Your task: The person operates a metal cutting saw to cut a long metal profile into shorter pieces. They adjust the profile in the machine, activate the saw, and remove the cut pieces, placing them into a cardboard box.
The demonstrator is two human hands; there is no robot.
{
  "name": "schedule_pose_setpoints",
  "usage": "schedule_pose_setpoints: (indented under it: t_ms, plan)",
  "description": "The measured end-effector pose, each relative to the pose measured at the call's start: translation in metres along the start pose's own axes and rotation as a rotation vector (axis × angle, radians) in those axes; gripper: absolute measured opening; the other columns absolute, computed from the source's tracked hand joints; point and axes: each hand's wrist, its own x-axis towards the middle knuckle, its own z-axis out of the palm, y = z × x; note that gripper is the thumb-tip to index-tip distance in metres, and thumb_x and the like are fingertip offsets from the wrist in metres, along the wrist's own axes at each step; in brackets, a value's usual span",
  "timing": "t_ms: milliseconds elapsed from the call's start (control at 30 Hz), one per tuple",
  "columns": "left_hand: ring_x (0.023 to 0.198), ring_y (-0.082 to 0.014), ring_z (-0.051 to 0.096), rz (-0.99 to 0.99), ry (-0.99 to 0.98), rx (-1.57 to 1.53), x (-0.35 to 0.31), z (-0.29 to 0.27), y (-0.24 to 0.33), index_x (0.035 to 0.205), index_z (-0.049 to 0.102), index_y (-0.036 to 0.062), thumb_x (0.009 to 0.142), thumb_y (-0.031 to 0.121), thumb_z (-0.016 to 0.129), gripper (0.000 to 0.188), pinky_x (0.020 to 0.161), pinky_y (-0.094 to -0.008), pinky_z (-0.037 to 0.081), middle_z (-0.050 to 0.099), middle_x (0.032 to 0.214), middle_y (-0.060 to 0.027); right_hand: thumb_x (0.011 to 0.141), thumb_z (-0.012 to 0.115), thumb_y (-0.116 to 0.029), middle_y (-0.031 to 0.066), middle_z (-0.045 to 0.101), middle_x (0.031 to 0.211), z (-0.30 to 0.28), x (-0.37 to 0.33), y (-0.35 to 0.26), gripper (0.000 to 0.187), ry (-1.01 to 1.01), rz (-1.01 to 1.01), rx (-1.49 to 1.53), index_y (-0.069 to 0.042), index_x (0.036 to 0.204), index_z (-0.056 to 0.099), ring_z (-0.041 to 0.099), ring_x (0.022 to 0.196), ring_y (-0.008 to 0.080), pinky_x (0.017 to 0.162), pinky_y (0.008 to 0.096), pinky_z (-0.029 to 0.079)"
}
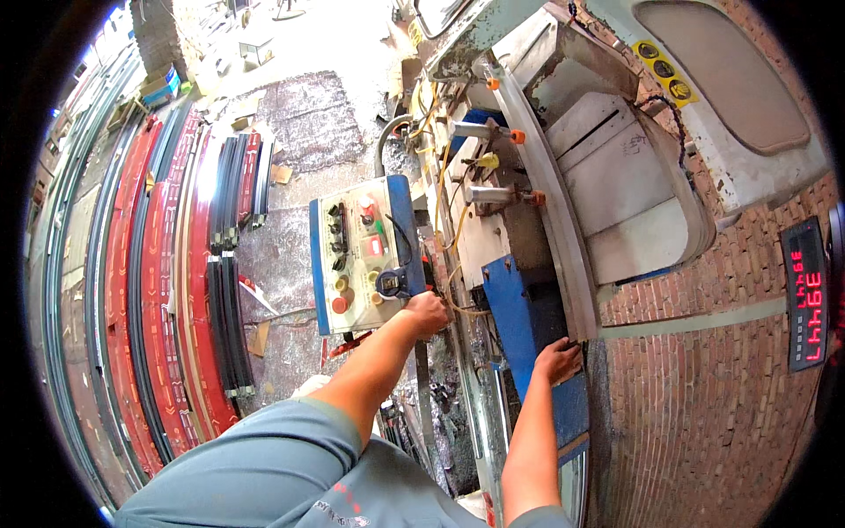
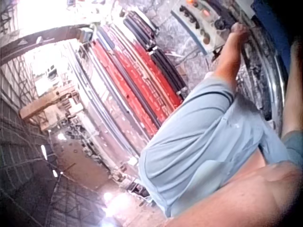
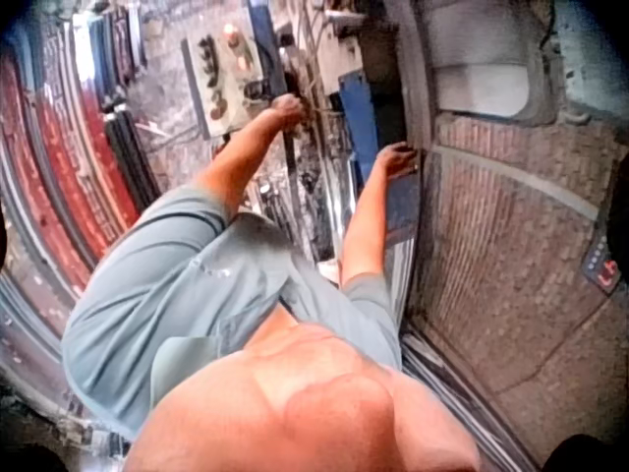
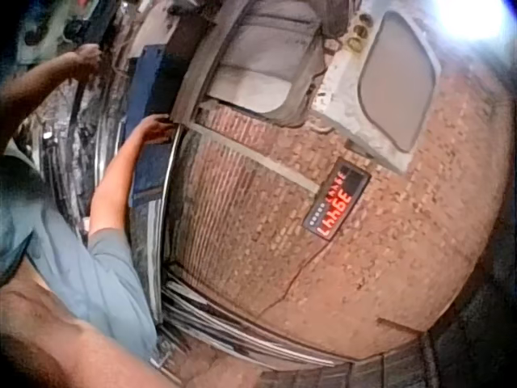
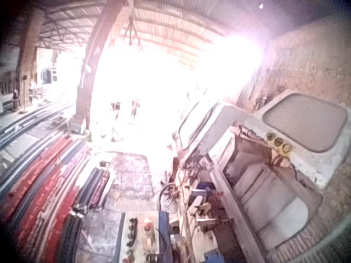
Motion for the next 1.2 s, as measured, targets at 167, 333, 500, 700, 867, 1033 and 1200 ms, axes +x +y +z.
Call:
schedule_pose_setpoints:
  t_ms: [167, 333, 500, 700, 867, 1033, 1200]
  plan:
    - [0.091, -0.0239, 0.073, -0.01, 0.036, -0.004, -0.002, -0.002, 0.001, 0.088, 0.076, 0.018, 0.078, 0.026, 0.068, 0.015, 0.071, -0.0385, 0.056, 0.076, 0.093, -0.0049, 0.106, 0.033, -0.046, 0.0188, 0.049, 0.144, 0.006, 0.005, 0.002, 0.062, -0.018, -0.005, -0.005, 0.002, 0.141, 0.052, 0.046, 0.13, 0.0372, 0.11, 0.0494, 0.038]
    - [0.092, -0.0233, 0.073, -0.005, -0.008, 0.011, 0.0, -0.002, -0.002, 0.092, 0.075, 0.0193, 0.078, 0.026, 0.068, 0.018, 0.072, -0.0384, 0.056, 0.076, 0.093, -0.005, 0.106, 0.034, -0.046, 0.0191, 0.05, 0.144, 0.001, 0.003, 0.0, 0.061, -0.037, -0.022, -0.014, 0.003, 0.135, 0.058, 0.046, 0.129, 0.0381, 0.11, 0.0504, 0.038]
    - [0.093, -0.0233, 0.073, -0.009, -0.008, 0.001, -0.005, -0.01, 0.0, 0.091, 0.076, 0.0191, 0.078, 0.027, 0.068, 0.017, 0.073, -0.0381, 0.055, 0.076, 0.093, -0.0048, 0.106, 0.037, -0.045, 0.0188, 0.051, 0.143, -0.002, 0.0, -0.001, 0.059, -0.003, -0.024, -0.001, 0.001, 0.134, 0.059, 0.046, 0.129, 0.0382, 0.109, 0.0506, 0.038]
    - [0.094, -0.024, 0.073, 0.0, -0.027, -0.001, -0.005, -0.014, 0.0, 0.089, 0.076, 0.0181, 0.078, 0.027, 0.067, 0.017, 0.074, -0.0377, 0.055, 0.076, 0.094, -0.0053, 0.106, 0.036, -0.045, 0.0194, 0.049, 0.145, -0.002, 0.001, 0.0, 0.06, -0.003, -0.029, 0.002, 0.003, 0.135, 0.058, 0.046, 0.13, 0.0378, 0.11, 0.0499, 0.038]
    - [0.095, -0.0248, 0.073, 0.006, -0.048, -0.011, -0.001, -0.004, -0.003, 0.086, 0.078, 0.0161, 0.077, 0.025, 0.068, 0.016, 0.075, -0.0374, 0.055, 0.076, 0.096, -0.0066, 0.106, 0.037, -0.045, 0.0195, 0.049, 0.145, -0.004, 0.0, -0.003, 0.06, -0.013, -0.028, -0.002, 0.003, 0.137, 0.056, 0.046, 0.13, 0.0374, 0.11, 0.049, 0.037]
    - [0.097, -0.0251, 0.073, -0.005, -0.077, -0.021, -0.004, -0.018, 0.0, 0.088, 0.077, 0.0162, 0.078, 0.025, 0.067, 0.017, 0.076, -0.0377, 0.055, 0.076, 0.098, -0.0067, 0.105, 0.038, -0.045, 0.0195, 0.05, 0.143, 0.004, 0.003, 0.002, 0.061, 0.009, -0.014, -0.025, 0.004, 0.137, 0.055, 0.046, 0.13, 0.037, 0.11, 0.0483, 0.038]
    - [0.098, -0.0254, 0.072, 0.012, -0.026, -0.023, -0.009, -0.018, -0.002, 0.091, 0.077, 0.0173, 0.08, 0.025, 0.066, 0.017, 0.076, -0.0387, 0.055, 0.076, 0.099, -0.0059, 0.105, 0.038, -0.045, 0.0204, 0.051, 0.142, 0.007, 0.002, -0.001, 0.061, 0.024, -0.025, -0.018, 0.004, 0.137, 0.055, 0.046, 0.129, 0.0373, 0.109, 0.0486, 0.038]
